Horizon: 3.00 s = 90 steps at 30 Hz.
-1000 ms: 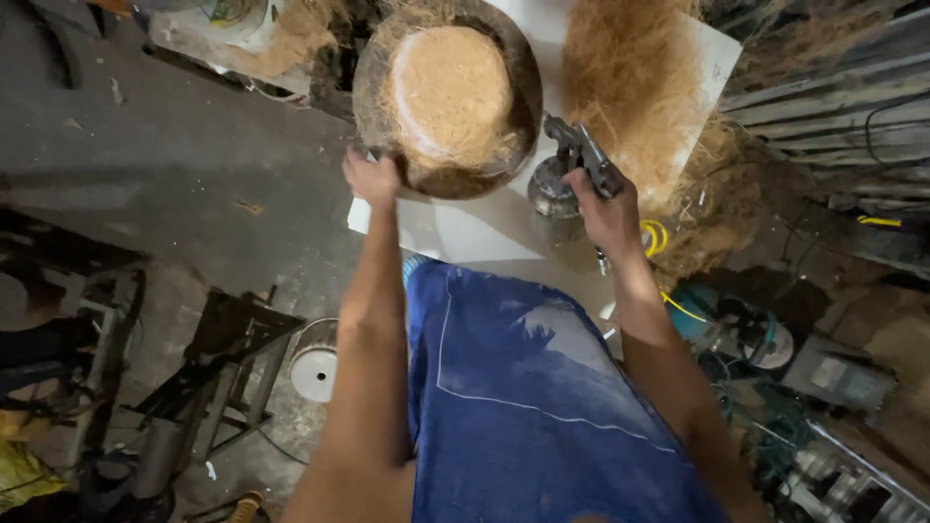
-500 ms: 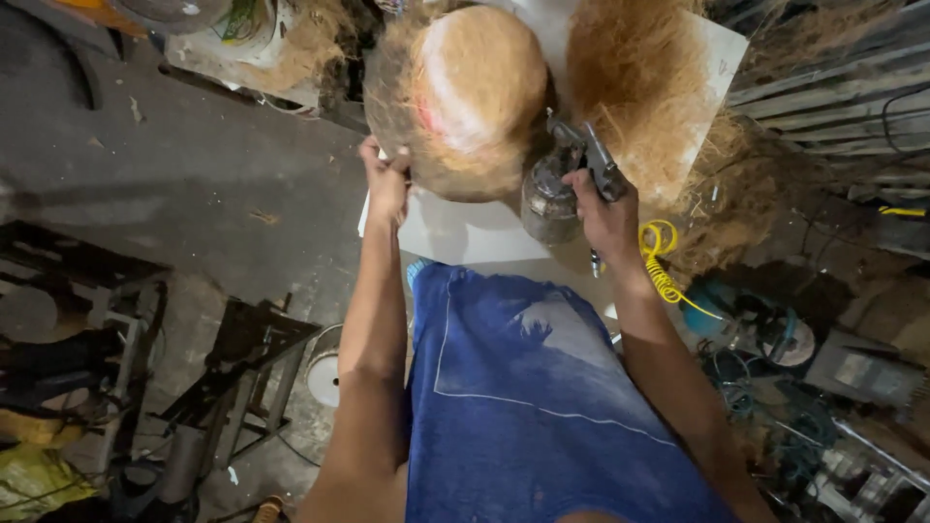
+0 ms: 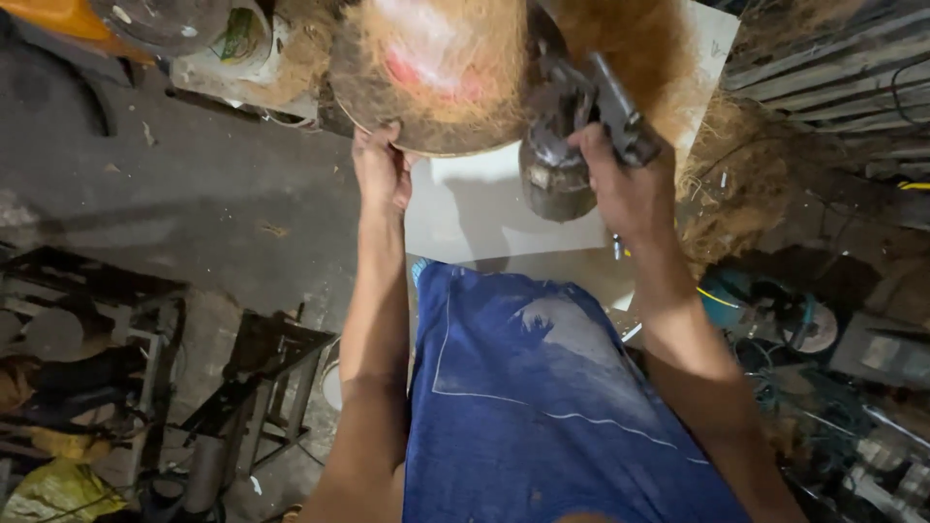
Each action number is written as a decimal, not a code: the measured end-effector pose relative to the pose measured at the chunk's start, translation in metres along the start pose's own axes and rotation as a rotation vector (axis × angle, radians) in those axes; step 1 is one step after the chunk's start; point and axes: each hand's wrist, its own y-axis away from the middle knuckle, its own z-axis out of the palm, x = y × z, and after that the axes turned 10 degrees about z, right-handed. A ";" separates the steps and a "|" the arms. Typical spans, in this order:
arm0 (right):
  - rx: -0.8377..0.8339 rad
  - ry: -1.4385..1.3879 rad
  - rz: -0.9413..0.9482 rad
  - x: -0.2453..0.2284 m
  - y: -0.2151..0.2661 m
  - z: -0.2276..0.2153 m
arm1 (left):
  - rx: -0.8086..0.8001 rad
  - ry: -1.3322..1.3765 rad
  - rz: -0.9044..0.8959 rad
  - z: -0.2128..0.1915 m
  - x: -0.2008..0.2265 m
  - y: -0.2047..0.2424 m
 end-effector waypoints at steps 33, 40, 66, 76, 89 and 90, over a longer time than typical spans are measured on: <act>0.017 -0.050 -0.206 -0.020 -0.004 -0.009 | -0.040 -0.088 0.327 0.127 0.105 0.074; 0.021 -0.095 -0.350 -0.020 -0.010 -0.018 | 0.047 -0.144 0.249 0.127 0.122 0.075; -0.004 -0.053 -0.307 -0.017 -0.016 -0.020 | 0.013 -0.067 0.269 0.118 0.112 0.060; -0.047 0.016 -0.335 -0.009 -0.012 -0.018 | 0.037 -0.043 0.227 0.116 0.116 0.059; -0.067 0.076 -0.245 -0.015 -0.004 -0.024 | 0.229 -0.059 0.186 0.086 0.120 0.022; -0.055 0.080 -0.240 -0.015 -0.004 -0.024 | 0.210 -0.054 0.177 0.083 0.120 0.019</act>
